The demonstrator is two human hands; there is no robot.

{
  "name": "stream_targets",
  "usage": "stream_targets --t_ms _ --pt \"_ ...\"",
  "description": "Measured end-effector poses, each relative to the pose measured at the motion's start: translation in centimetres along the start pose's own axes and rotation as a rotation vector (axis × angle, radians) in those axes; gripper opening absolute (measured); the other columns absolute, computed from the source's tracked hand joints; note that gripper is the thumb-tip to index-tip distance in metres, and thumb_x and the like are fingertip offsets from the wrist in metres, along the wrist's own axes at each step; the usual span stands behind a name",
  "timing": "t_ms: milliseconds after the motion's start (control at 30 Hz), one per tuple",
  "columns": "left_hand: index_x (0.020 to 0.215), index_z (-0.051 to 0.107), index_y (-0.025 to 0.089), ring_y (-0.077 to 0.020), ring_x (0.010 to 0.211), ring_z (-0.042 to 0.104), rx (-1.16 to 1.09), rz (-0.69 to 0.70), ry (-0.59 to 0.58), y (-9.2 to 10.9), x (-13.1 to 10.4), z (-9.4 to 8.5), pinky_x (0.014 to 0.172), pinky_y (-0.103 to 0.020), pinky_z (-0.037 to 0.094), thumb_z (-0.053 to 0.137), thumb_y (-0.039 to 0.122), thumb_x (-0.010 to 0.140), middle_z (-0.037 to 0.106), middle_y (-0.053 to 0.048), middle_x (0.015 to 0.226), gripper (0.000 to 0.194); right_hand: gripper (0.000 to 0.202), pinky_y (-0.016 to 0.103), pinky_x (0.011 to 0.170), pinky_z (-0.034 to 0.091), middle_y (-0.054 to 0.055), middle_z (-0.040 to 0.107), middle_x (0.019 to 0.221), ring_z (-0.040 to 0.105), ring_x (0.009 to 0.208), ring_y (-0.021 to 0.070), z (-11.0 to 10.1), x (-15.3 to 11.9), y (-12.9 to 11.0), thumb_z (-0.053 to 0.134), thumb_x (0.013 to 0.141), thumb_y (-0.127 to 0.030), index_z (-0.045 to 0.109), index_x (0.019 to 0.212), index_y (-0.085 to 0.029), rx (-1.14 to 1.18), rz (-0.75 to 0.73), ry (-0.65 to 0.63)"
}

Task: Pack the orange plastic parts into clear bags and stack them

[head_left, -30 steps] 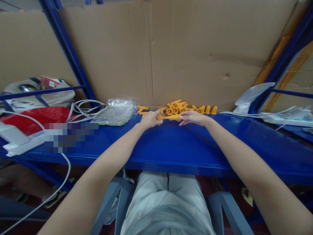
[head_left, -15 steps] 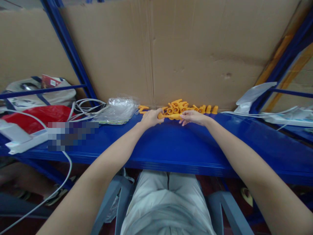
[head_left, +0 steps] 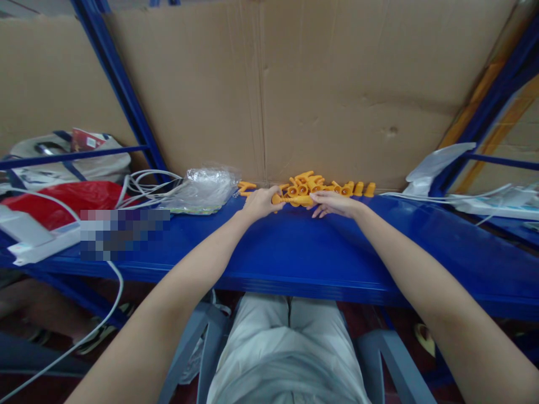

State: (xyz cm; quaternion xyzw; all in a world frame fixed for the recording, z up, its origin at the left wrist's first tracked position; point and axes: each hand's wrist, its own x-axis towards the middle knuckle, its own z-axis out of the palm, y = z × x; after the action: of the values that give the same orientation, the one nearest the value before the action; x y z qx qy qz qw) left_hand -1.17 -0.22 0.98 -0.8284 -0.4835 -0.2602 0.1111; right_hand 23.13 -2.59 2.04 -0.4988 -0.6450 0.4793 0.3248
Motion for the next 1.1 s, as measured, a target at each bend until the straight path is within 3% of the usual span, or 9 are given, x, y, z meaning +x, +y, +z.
stream_targets --t_ms 100,167,267,433,533,600,700,900,1100 --pt "0.106 0.063 0.022 -0.0214 0.078 0.067 0.0 0.007 -0.007 -0.06 0.0 -0.02 0.068 -0.027 0.045 0.064 0.04 0.081 0.07 -0.002 0.08 0.031 0.028 0.019 0.058 0.054 0.007 0.072 0.098 0.069 0.069 0.0112 -0.4 0.05 0.48 0.074 0.08 -0.025 0.056 0.1 -0.018 0.0 -0.063 -0.023" --pt "0.106 0.063 0.023 -0.021 0.078 0.067 -0.003 0.008 0.0 -0.12 0.01 -0.02 0.068 -0.026 0.045 0.064 0.04 0.081 0.069 -0.002 0.078 0.031 0.025 0.02 0.059 0.054 0.007 0.072 0.094 0.068 0.068 0.0112 -0.51 0.11 0.61 0.075 0.078 -0.023 0.057 0.094 -0.018 -0.008 -0.082 -0.032" --pt "0.104 0.063 0.023 -0.0209 0.078 0.067 -0.023 0.007 0.009 -0.16 0.03 -0.04 0.07 -0.027 0.045 0.065 0.042 0.08 0.069 -0.001 0.078 0.03 0.02 0.019 0.057 0.053 0.007 0.073 0.083 0.067 0.064 0.0109 -0.42 0.19 0.49 0.071 0.084 -0.033 0.06 0.086 -0.016 -0.019 -0.06 -0.063" --pt "0.103 0.063 0.022 -0.0211 0.078 0.067 -0.047 -0.005 0.007 -0.02 0.02 -0.04 0.069 -0.026 0.044 0.065 0.043 0.082 0.069 -0.002 0.078 0.031 0.044 0.02 0.051 0.051 0.01 0.07 0.069 0.065 0.058 0.013 -0.07 0.35 0.18 0.05 0.093 -0.053 0.062 0.078 -0.014 0.001 0.051 -0.082" --pt "0.103 0.063 0.021 -0.0209 0.077 0.066 -0.032 -0.015 0.001 0.05 0.01 0.02 0.067 -0.026 0.042 0.064 0.044 0.082 0.069 -0.003 0.078 0.031 0.04 0.021 0.051 0.051 0.011 0.073 0.082 0.066 0.059 0.0135 -0.1 0.34 0.24 0.053 0.092 -0.053 0.063 0.088 -0.014 -0.026 0.059 -0.04" --pt "0.103 0.063 0.021 -0.0207 0.076 0.066 -0.024 -0.022 -0.005 0.07 0.02 0.04 0.066 -0.026 0.042 0.064 0.044 0.082 0.069 -0.003 0.078 0.031 0.03 0.021 0.054 0.052 0.011 0.073 0.099 0.068 0.065 0.0129 -0.23 0.26 0.34 0.064 0.087 -0.042 0.061 0.104 -0.017 -0.039 0.01 -0.019" --pt "0.103 0.063 0.021 -0.0204 0.074 0.066 -0.019 -0.022 -0.012 0.1 0.03 0.0 0.064 -0.025 0.041 0.064 0.044 0.082 0.069 -0.003 0.078 0.032 0.039 0.02 0.058 0.053 0.009 0.069 0.113 0.069 0.071 0.0118 -0.41 0.17 0.46 0.073 0.08 -0.025 0.057 0.115 -0.021 -0.02 -0.062 0.008" --pt "0.103 0.063 0.021 -0.0203 0.072 0.065 -0.023 -0.01 -0.01 0.18 0.02 -0.13 0.063 -0.026 0.041 0.064 0.045 0.081 0.069 -0.002 0.076 0.032 0.015 0.019 0.056 0.051 0.009 0.073 0.097 0.068 0.068 0.0113 -0.41 0.21 0.38 0.069 0.084 -0.026 0.061 0.093 -0.017 -0.004 -0.065 -0.014" --pt "0.102 0.064 0.022 -0.0206 0.074 0.066 -0.054 -0.016 -0.004 0.25 -0.02 -0.08 0.066 -0.026 0.042 0.065 0.046 0.08 0.069 -0.002 0.076 0.032 0.019 0.019 0.056 0.05 0.009 0.074 0.086 0.066 0.065 0.0116 -0.43 0.3 0.34 0.066 0.087 -0.034 0.064 0.084 -0.015 -0.013 -0.082 -0.045"
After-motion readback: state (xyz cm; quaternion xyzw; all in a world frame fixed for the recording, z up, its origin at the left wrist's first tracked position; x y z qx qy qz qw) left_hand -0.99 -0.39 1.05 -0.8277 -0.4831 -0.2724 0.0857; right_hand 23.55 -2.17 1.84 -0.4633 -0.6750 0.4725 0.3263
